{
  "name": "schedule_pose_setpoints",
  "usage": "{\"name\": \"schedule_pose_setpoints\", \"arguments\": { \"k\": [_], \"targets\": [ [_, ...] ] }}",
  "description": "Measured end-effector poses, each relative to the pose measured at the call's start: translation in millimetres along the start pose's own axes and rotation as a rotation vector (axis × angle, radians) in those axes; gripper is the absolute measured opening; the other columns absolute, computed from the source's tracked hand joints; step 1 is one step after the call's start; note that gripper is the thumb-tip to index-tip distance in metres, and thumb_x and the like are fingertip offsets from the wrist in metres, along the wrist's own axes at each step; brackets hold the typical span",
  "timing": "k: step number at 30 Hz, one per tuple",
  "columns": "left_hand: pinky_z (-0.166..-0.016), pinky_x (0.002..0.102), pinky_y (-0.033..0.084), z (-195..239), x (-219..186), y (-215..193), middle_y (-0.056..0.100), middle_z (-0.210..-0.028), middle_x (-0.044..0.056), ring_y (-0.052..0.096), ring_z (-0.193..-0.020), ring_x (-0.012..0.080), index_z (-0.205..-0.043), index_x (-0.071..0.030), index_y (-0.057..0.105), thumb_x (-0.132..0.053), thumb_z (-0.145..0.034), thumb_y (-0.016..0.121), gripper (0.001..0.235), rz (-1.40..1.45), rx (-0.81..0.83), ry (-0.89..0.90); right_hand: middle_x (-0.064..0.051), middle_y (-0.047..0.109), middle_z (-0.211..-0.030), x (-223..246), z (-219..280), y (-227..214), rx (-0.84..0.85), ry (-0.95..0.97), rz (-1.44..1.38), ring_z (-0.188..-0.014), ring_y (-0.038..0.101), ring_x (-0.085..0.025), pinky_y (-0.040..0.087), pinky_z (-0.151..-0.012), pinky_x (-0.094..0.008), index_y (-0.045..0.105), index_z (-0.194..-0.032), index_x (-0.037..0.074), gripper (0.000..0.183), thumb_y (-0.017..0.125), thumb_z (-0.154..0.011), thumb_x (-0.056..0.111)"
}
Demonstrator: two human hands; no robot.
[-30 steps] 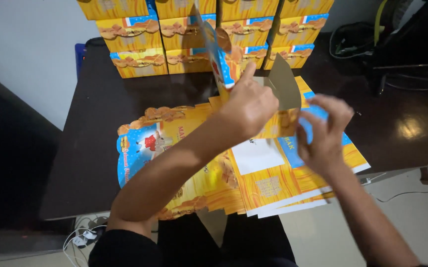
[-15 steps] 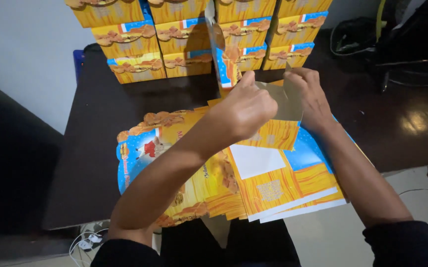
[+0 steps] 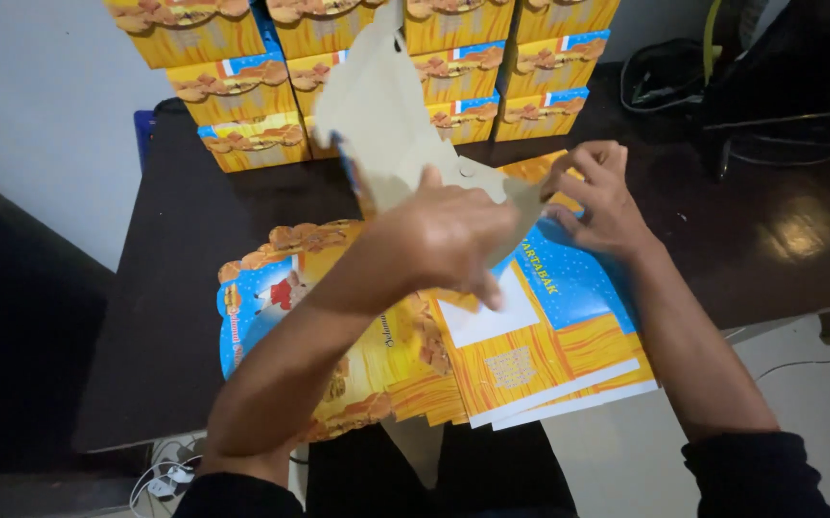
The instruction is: Folding flat cardboard templates into boxes and stacking them on a table.
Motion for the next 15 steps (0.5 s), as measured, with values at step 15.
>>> {"name": "schedule_pose_setpoints", "arguments": {
  "k": [15],
  "targets": [
    [-0.057, 0.05, 0.052, -41, -6, 100, 0.061, -0.058, 0.001, 0.065, -0.057, 0.0231, -0.063, -0.014, 0.069, -0.01, -0.068, 0.087, 0.02, -0.222, -0.449, 0.0, -0.012, 0.069, -0.089, -5, 19, 12, -0.289, -0.026, -0.334, -0.074, 0.06, -0.033, 0.05, -0.075, -0.045, 0.065, -0.105, 0.0, 0.043, 0.063, -0.099, 0.042]
  ]
}}
Point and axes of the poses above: each hand's wrist, its own z-axis away from the middle knuckle, its own y-axis out of the palm, x = y × z, the point moved 3 cm from there along -z, towards the middle knuckle
